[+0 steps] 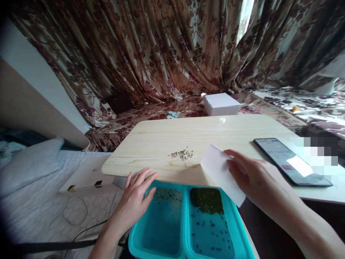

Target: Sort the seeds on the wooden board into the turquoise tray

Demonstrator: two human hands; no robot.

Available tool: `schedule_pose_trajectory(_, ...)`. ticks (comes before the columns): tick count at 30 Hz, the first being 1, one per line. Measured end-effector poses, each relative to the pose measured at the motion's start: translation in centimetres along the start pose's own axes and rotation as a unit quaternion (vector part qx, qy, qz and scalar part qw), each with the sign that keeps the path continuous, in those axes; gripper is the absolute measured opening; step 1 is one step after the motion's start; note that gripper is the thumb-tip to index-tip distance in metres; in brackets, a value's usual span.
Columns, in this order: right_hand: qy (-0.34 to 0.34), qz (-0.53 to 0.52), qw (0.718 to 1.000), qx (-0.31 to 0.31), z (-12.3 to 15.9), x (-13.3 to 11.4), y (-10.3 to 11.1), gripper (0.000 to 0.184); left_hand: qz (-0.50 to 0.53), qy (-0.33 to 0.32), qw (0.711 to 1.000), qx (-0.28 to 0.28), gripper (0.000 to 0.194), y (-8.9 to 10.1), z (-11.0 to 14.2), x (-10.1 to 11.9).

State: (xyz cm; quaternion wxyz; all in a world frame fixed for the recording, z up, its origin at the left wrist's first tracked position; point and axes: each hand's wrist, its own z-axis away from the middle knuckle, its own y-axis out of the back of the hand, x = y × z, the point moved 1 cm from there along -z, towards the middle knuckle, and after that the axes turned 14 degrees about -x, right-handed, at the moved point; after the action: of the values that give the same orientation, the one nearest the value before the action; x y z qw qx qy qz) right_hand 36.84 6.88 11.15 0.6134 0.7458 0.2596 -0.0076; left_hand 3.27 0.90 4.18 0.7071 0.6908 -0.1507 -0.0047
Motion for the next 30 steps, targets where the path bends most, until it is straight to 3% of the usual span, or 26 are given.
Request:
schedule_pose_trajectory(4, -0.136, -0.079, 0.987, 0.015, 0.7, 2.0, -1.1, 0.047, 0.0, 0.001, 1.0, -0.009, 0.043, 0.2, -0.1, 0.0)
schedule_pose_trajectory(7, -0.179, -0.16, 0.971, -0.004, 1.0, 2.3, -2.5, 0.05, 0.001, 0.001, 1.0, -0.006, 0.042, 0.2, -0.1, 0.0)
schedule_pose_trajectory(15, -0.165, -0.221, 0.961, -0.011, 0.5, -0.2, -4.3, 0.046, 0.009, -0.006, 1.0, 0.009, 0.042, 0.1, 0.0, -0.1)
schedule_pose_trajectory(24, -0.133, -0.236, 0.961, -0.053, 0.4, -0.9, -6.3, 0.058, 0.006, 0.006, 1.0, 0.009, 0.041, 0.3, 0.2, -0.4)
schedule_pose_trajectory(30, -0.105, -0.278, 0.952, -0.071, 0.4, -1.7, -7.3, 0.053, 0.007, 0.01, 1.0, 0.025, 0.038, 0.3, 0.3, -0.5)
